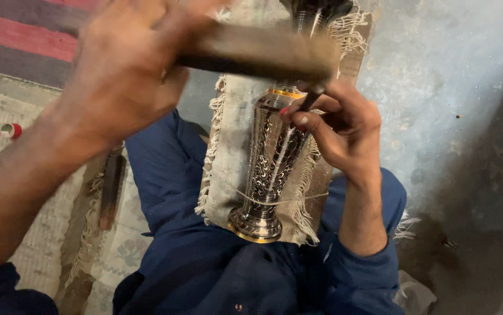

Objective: The person sits cross-legged on the floor with an ornate brass vase resting on a cloth pad and engraves decorative patterns into its surface. They hold a chisel against the vase with one hand and strike it with a wooden mallet held in the other hand, repositioning the chisel repeatedly to work across the patterned area.

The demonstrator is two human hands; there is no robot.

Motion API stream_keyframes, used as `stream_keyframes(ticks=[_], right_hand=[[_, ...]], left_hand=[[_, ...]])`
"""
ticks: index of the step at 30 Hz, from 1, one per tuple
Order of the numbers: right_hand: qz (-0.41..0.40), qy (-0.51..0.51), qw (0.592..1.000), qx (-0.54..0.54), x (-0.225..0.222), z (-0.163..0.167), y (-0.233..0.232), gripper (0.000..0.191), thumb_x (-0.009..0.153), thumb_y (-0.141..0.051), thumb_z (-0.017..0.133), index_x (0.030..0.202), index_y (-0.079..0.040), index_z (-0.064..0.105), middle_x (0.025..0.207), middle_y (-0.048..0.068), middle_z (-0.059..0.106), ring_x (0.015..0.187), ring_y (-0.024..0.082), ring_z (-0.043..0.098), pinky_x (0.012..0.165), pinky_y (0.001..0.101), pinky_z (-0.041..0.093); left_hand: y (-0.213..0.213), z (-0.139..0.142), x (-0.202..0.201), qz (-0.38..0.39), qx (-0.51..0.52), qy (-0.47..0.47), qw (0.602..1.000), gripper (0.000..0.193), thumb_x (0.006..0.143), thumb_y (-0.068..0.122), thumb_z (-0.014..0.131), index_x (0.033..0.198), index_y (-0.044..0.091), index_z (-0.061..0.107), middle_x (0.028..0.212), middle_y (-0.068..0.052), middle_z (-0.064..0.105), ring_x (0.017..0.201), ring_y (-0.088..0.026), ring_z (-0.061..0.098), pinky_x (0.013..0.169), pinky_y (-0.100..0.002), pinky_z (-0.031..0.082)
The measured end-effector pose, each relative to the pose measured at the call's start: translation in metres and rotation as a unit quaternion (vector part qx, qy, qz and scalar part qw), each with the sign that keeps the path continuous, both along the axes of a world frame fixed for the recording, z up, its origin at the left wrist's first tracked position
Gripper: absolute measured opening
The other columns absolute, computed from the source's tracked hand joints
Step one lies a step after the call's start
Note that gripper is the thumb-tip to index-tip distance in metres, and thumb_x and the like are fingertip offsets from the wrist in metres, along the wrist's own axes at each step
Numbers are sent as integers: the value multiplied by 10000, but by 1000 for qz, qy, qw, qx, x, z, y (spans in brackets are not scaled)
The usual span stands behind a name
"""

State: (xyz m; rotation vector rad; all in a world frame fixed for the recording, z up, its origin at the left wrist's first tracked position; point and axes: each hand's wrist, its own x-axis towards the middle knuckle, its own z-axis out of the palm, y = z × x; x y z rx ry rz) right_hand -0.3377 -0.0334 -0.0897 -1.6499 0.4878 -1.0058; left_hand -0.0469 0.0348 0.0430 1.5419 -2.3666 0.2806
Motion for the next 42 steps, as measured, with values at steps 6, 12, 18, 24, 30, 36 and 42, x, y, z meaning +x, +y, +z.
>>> stream_keyframes(ticks=[6,12,18,24,30,36,42], right_hand=[[22,-33,999,-17,3,-3,-4,399,1058,74,685,1428,1,557,1016,157,753,971,181,765,838,282,664],[20,-38,999,4,-1,-8,-2,377,1066,98,670,1408,0,548,1058,166,744,1011,212,759,884,304,657],[33,-69,997,27,1,-12,-2,399,1079,113,661,1433,-21,534,1074,168,737,1002,218,753,893,320,670],[-30,-104,993,41,13,-6,5,434,1032,63,639,1429,-18,485,1164,126,685,1007,188,743,878,320,674],[-96,-41,994,43,17,1,21,347,1097,113,613,1413,16,510,1119,124,728,1032,178,741,931,309,664],[-15,-44,997,63,10,2,12,360,1075,87,645,1407,10,531,1105,142,708,1058,200,740,954,332,664],[-66,-172,968,172,12,-2,6,361,1046,-59,721,1352,-48,530,1078,121,740,980,209,770,858,338,685]], left_hand=[[-1,2,-1,-17,13,10,1000,672,853,-8,761,1452,142,497,1112,-179,598,1058,-382,628,871,-514,522],[-5,-1,2,-9,-5,-23,1000,677,883,-23,743,1481,177,495,1123,-156,588,1073,-352,625,866,-491,522],[-7,2,-1,1,18,54,998,543,969,-11,699,1436,172,493,1172,-164,580,1145,-362,601,950,-481,517],[-4,-3,1,16,28,-38,999,746,771,-58,713,1472,138,552,989,-199,590,894,-411,616,778,-529,497],[-10,1,5,-33,43,118,991,522,975,-23,690,1438,75,468,1180,-237,616,1100,-452,615,964,-524,524],[-7,0,15,-57,57,165,983,577,966,-37,608,1489,127,427,1172,-161,610,1115,-313,663,916,-415,559],[17,-18,29,38,43,-14,998,755,747,-16,744,1448,148,517,994,-183,634,967,-363,663,801,-482,519]])
